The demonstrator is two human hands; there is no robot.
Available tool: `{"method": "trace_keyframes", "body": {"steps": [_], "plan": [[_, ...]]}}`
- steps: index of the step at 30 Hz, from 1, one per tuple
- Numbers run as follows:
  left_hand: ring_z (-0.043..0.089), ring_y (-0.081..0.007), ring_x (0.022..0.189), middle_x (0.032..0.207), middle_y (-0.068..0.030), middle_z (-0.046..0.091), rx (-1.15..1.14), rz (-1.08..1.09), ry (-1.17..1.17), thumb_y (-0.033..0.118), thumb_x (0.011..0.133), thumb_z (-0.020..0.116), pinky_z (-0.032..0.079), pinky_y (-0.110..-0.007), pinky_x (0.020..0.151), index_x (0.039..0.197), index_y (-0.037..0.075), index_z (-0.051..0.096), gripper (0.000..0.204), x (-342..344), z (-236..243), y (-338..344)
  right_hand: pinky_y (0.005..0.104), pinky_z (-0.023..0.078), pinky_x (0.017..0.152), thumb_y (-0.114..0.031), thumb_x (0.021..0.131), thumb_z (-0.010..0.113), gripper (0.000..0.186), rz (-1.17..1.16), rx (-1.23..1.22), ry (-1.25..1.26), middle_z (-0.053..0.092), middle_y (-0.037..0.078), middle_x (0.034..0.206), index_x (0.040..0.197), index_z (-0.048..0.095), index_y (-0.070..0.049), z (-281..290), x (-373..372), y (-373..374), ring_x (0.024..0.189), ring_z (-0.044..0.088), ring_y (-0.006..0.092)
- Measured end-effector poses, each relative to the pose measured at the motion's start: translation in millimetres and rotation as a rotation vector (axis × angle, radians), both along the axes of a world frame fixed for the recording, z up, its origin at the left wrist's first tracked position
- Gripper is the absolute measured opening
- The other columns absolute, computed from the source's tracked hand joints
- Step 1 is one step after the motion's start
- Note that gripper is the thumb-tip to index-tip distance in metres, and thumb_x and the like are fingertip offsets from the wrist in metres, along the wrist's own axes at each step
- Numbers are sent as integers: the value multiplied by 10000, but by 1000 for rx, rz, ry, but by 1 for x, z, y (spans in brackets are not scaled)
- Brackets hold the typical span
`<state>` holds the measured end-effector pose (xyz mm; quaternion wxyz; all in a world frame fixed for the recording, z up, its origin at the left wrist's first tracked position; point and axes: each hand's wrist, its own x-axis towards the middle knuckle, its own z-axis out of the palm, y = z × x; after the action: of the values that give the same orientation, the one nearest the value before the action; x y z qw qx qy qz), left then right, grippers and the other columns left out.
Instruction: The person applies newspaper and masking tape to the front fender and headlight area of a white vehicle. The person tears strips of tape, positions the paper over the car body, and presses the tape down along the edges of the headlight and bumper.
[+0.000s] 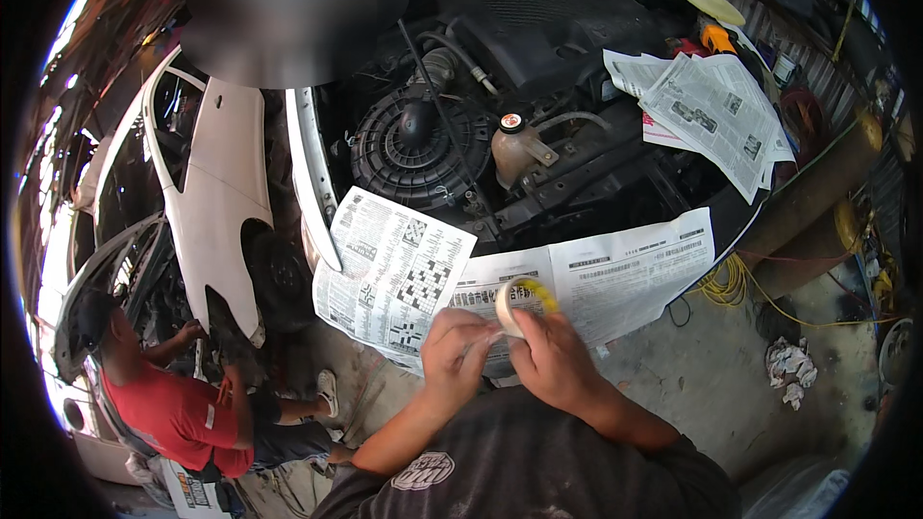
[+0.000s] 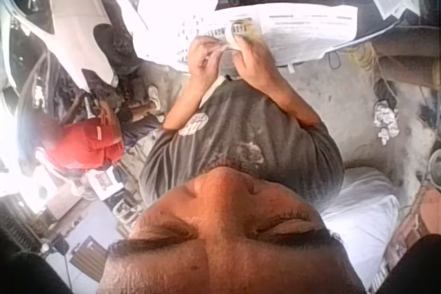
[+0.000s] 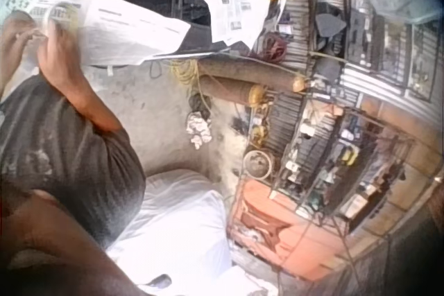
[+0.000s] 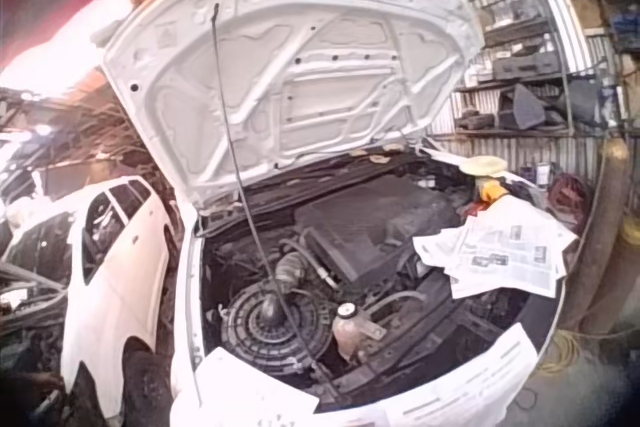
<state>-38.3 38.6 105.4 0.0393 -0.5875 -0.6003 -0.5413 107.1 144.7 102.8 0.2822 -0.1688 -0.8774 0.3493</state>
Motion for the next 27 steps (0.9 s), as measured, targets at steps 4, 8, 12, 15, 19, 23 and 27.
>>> {"method": "trace_keyframes", "body": {"steps": [4, 8, 12, 15, 19, 23, 27], "plan": [[611, -288, 1076, 1114, -135, 650, -260, 112, -290, 30, 936, 636, 468, -362, 948, 1030, 11, 627, 97, -89, 15, 30, 508, 477, 840, -62, 863, 607, 314, -169, 23, -138, 681, 220, 928, 1155, 590, 52, -3, 17, 26, 874, 643, 413], [216, -454, 1486, 1483, -214, 426, -603, 51, 167, 110, 916, 671, 231, -516, 1211, 1027, 26, 620, 148, -183, -16, 72, 506, 469, 895, -90, 879, 620, 345, -121, 32, -53, 682, 231, 1010, 1189, 574, 52, 1, 33, 10, 914, 638, 418], [153, -435, 1513, 1525, -195, 380, -848, -11, 187, 173, 912, 690, 198, -518, 1223, 1066, 26, 637, 220, -196, -24, 99, 508, 476, 885, -98, 878, 628, 371, -148, -23, -85, 682, 229, 1031, 1215, 570, 45, -16, 44, 1, 928, 630, 432], [182, -418, 1498, 1511, -189, 397, -895, -35, 224, 182, 906, 697, 202, -500, 1222, 1088, 26, 656, 243, -194, -29, 111, 511, 481, 872, -104, 875, 637, 377, -158, -45, -86, 682, 229, 1028, 1216, 571, 42, -32, 49, -1, 927, 625, 438], [239, -398, 1459, 1480, -182, 428, -908, -58, 300, 186, 891, 714, 229, -476, 1209, 1115, 27, 667, 279, -196, -49, 114, 511, 473, 899, -110, 882, 627, 365, -168, -43, -93, 684, 230, 1037, 1208, 566, 43, -36, 55, -2, 939, 640, 432], [297, -383, 1416, 1456, -179, 449, -875, -14, 341, 191, 865, 739, 271, -472, 1180, 1117, 25, 677, 307, -200, -60, 113, 509, 473, 897, -109, 881, 631, 366, -168, -40, -95, 684, 228, 1034, 1209, 564, 41, -33, 58, -3, 940, 641, 430], [375, -370, 1332, 1381, -178, 487, -774, 93, 324, 141, 839, 746, 310, -459, 1148, 1237, 62, 627, 423, -193, -59, 109, 507, 473, 896, -107, 882, 634, 365, -150, -29, -83, 684, 227, 1032, 1209, 566, 39, -35, 60, -4, 939, 643, 428]]}}
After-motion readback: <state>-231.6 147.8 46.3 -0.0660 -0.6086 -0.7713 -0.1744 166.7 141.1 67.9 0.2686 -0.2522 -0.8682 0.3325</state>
